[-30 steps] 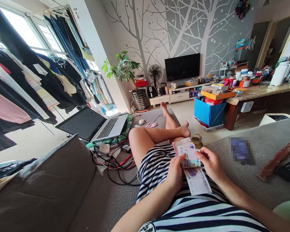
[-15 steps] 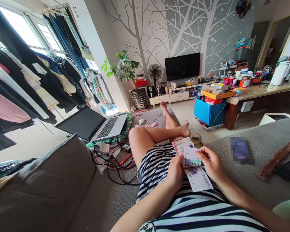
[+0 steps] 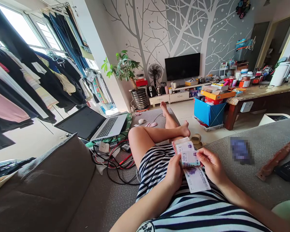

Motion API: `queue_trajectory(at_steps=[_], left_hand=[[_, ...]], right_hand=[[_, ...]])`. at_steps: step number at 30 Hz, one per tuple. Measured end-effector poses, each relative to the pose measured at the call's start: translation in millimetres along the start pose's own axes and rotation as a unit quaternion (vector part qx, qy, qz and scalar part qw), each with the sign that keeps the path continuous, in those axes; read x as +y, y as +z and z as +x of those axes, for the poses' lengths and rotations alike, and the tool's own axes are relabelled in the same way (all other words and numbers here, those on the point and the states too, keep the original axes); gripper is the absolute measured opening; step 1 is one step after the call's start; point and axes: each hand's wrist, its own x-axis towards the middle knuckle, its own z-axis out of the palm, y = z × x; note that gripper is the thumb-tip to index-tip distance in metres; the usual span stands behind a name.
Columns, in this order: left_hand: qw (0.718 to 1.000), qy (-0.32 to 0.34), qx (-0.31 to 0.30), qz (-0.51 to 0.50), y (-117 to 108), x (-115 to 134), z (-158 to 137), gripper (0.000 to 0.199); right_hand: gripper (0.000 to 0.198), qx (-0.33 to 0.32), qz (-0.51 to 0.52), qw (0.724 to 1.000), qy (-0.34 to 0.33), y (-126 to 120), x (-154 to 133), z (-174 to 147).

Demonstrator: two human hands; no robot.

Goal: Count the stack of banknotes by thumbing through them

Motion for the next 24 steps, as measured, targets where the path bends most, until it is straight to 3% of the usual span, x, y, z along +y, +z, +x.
queue_trajectory(at_steps=[6,11,17,24], left_hand=[[1.0,-0.003,-0.008,0.02,1,2,-1,0.025],[1.0,-0.018,0.007,-0.011,5,7,-4,0.033],[0.999,-0.024,0.003,-0.024,8,9,-5,0.038],[1.0,-0.019,0.005,-0.019,4,5,-5,0.034]], right_hand=[[0.053,-0.004,0.026,1.0,-0.002,0,-1,0],[0.054,-0.022,0.053,0.998,-0.033,-2,1,0],[0.057,0.047,0.019,0.999,0.011,-2,11,10],[0.057,0.047,-0.039,0.998,0.002,-3,14,9]])
